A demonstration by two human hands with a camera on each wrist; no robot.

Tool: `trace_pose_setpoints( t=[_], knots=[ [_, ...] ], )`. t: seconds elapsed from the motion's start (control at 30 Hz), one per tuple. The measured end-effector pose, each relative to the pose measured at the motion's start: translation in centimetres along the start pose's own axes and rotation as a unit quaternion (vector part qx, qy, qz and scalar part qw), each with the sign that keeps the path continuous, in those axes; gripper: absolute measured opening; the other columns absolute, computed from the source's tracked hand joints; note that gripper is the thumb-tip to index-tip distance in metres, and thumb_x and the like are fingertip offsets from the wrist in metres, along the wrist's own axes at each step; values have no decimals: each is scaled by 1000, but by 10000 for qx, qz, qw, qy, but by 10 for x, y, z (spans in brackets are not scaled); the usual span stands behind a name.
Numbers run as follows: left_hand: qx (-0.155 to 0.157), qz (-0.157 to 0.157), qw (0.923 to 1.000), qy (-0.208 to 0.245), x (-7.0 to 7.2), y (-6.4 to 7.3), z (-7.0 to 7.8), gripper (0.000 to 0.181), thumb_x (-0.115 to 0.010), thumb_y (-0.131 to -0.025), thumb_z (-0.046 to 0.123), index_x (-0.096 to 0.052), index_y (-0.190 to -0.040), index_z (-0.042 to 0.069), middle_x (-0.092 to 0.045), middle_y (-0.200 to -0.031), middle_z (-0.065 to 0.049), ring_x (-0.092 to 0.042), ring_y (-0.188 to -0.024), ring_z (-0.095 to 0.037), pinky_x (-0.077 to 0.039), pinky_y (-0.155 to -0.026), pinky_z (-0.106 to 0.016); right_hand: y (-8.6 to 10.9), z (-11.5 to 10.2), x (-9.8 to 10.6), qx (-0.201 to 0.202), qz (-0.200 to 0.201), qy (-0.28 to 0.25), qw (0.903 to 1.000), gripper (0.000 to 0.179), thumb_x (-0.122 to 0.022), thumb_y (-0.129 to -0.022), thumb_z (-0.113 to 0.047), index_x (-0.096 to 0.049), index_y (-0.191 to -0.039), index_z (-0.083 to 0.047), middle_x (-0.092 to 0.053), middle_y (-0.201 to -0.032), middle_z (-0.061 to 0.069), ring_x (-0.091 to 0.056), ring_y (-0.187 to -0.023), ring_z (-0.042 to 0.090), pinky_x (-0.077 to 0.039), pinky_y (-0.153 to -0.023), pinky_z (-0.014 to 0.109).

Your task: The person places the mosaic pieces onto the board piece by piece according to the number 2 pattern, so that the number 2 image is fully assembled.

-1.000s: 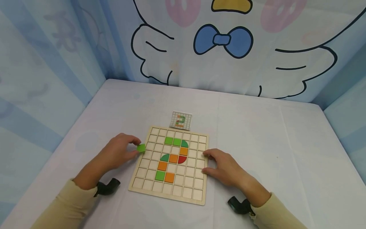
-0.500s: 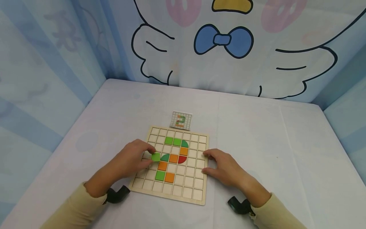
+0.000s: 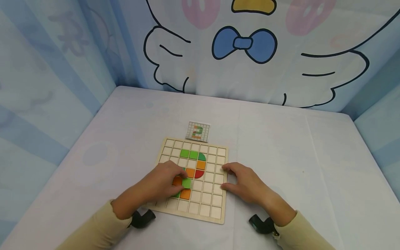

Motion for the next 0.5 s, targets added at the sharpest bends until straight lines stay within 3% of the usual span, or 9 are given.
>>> trace_pose_setpoints(
  t=[0.5],
  knots=[
    [-495,-169,9986,106,-13,-2,9,20,-80,-84,14,-73,-102,11,-63,-93,8,-52,-86,-12,-47,-81,-34,-1,2,-1,23,25,35,10000,52,-79,-88,-23,-59,-130,-1,-62,-120,7,-60,-106,22,-48,-94,46]
  ],
)
Point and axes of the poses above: each hand's wrist, its own y-axis away from the middle knuckle, its own x-axis out of the back of the hand, z = x × y, the point moved 1 cm from there along -y, towards the middle knuckle
